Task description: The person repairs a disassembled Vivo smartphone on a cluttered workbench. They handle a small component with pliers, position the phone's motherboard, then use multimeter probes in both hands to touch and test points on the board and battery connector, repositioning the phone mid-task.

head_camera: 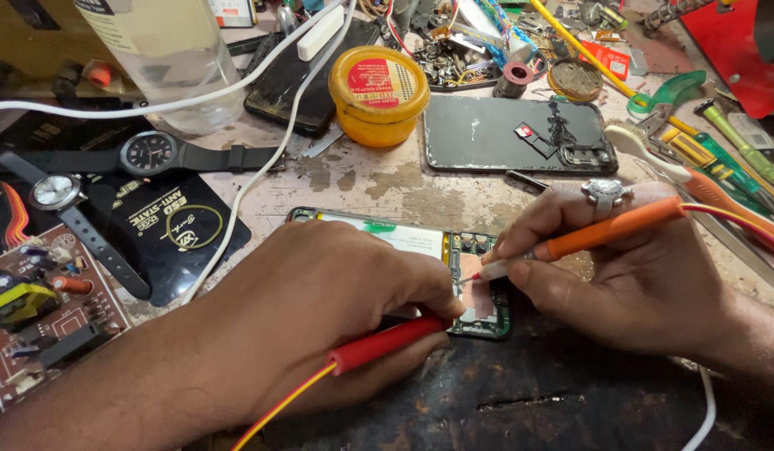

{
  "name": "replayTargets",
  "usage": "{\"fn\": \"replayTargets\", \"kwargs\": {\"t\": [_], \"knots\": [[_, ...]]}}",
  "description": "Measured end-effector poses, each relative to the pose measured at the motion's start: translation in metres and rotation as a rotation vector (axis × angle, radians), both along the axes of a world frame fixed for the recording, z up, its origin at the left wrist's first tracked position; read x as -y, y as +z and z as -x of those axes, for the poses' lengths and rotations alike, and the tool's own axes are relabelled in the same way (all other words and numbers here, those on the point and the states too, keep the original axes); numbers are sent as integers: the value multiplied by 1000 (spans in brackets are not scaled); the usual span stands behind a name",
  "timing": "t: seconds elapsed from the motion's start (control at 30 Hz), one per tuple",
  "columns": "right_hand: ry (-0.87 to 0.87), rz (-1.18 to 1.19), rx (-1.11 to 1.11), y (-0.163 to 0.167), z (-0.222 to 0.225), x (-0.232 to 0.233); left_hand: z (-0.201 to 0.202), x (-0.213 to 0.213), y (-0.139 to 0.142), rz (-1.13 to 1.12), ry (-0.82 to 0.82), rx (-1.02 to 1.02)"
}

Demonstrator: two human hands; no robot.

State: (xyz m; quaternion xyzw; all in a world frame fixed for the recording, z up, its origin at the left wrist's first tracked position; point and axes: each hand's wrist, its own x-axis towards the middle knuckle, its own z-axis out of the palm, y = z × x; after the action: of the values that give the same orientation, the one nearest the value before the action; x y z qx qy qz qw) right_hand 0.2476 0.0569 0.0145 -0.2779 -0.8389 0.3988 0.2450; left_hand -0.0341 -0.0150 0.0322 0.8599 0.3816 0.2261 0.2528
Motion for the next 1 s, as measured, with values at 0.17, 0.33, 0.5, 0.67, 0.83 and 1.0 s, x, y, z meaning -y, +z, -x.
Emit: {"fn": "replayTargets", "kwargs": {"t": [0.17,0.33,0.5,0.67,0.83,1.0], "knots": [[-65,-34,32,-2,-2,0,0,1,0,-20,-11,18],[-66,-146,101,-1,-5,-1,0,1,0,-4,-2,-2],[-62,-64,39,0,-1,-1,0,0,1,6,-6,7],[-53,-44,28,1,2,-1,0,0,1,0,-12,2],[-53,-91,88,0,-2,-1,0,0,1,3,-12,9],[-29,-61,75,-3,-5,-2,0,1,1,16,-6,-2]]}}
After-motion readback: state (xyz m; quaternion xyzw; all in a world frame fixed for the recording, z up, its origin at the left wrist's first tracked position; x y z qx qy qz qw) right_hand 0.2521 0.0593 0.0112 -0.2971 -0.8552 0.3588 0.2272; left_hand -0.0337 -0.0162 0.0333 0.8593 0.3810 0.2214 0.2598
